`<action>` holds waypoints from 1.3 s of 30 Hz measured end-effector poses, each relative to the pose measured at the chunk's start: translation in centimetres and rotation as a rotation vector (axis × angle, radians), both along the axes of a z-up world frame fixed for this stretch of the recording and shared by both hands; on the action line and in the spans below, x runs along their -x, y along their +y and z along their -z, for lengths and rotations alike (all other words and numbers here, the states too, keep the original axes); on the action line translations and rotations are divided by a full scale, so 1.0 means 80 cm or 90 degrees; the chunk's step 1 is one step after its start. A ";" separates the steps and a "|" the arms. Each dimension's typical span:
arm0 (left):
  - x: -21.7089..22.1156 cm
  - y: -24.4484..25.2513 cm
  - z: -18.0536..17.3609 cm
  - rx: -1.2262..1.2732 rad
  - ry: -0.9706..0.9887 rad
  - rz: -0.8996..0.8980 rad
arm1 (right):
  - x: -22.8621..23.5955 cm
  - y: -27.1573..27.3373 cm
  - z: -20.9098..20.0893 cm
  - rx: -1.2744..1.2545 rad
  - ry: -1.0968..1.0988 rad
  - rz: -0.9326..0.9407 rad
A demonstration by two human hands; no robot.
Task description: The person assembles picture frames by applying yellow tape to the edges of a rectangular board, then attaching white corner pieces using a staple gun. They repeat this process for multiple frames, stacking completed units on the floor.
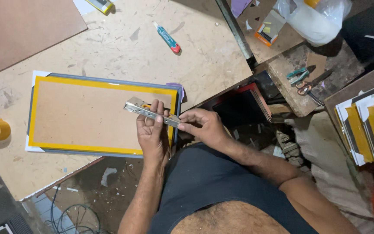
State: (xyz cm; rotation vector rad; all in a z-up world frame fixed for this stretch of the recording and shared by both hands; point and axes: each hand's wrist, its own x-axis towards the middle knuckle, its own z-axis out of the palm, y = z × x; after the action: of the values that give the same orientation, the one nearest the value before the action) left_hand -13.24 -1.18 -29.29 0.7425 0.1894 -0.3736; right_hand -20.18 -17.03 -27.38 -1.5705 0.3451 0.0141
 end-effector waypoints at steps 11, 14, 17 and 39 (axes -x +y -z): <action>-0.034 -0.028 -0.042 -0.017 -0.134 -0.168 | -0.024 -0.066 0.010 -0.391 -0.013 -0.050; -0.059 -0.016 -0.052 -0.013 -0.117 -0.240 | -0.034 -0.141 0.019 -0.385 0.019 -0.116; -0.056 -0.014 -0.056 -0.038 -0.112 -0.281 | -0.064 -0.250 0.069 0.057 -0.002 -0.001; 0.003 -0.099 -0.029 -0.116 -0.004 -0.360 | -0.125 -0.599 0.233 0.718 0.155 -0.117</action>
State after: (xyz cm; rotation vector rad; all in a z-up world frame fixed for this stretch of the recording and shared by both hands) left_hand -13.46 -9.07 -26.95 0.8328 0.4185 0.1860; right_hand -10.17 -64.93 -46.04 -2.7280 0.4247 0.1813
